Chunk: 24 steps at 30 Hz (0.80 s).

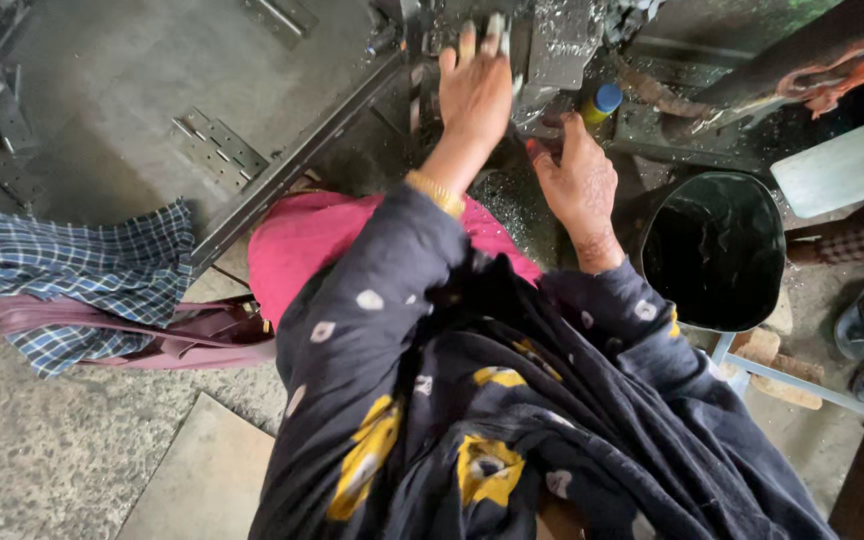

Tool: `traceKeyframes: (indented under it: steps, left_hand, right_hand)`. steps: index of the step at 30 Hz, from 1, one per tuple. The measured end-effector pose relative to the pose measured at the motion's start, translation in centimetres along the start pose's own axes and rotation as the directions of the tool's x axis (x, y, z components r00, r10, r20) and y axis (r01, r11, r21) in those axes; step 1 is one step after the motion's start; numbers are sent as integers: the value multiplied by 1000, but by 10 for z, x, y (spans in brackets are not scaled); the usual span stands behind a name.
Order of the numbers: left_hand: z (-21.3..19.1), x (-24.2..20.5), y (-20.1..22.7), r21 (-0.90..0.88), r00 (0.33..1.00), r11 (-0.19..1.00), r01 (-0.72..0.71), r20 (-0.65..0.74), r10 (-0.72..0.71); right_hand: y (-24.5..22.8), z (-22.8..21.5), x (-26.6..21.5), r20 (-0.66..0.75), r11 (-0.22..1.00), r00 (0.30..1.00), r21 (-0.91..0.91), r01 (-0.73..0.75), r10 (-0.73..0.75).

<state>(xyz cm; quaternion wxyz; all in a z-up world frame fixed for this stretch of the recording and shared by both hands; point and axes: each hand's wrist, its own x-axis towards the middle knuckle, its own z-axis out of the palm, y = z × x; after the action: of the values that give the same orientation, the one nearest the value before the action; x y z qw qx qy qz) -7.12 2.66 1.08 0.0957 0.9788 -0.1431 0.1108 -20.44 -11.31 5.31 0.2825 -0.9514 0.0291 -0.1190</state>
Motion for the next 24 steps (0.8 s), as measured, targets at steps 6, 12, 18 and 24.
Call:
traceKeyframes:
  steps: [6,12,18,24]
  left_hand:
    - [12,37,1,-52,994,998,31,-101,-37]
    - [26,23,4,30,986,998,47,-160,-42]
    - [-3,14,4,260,989,964,-53,-122,87]
    - [0,8,16,214,994,975,-56,-82,76]
  right_hand:
    - [36,32,-9,153,997,987,-68,-28,38]
    - [71,70,-46,289,984,945,-126,-124,156]
    - [73,80,-36,267,994,959,-79,-76,95]
    - [80,74,-48,248,989,960,32,-144,132]
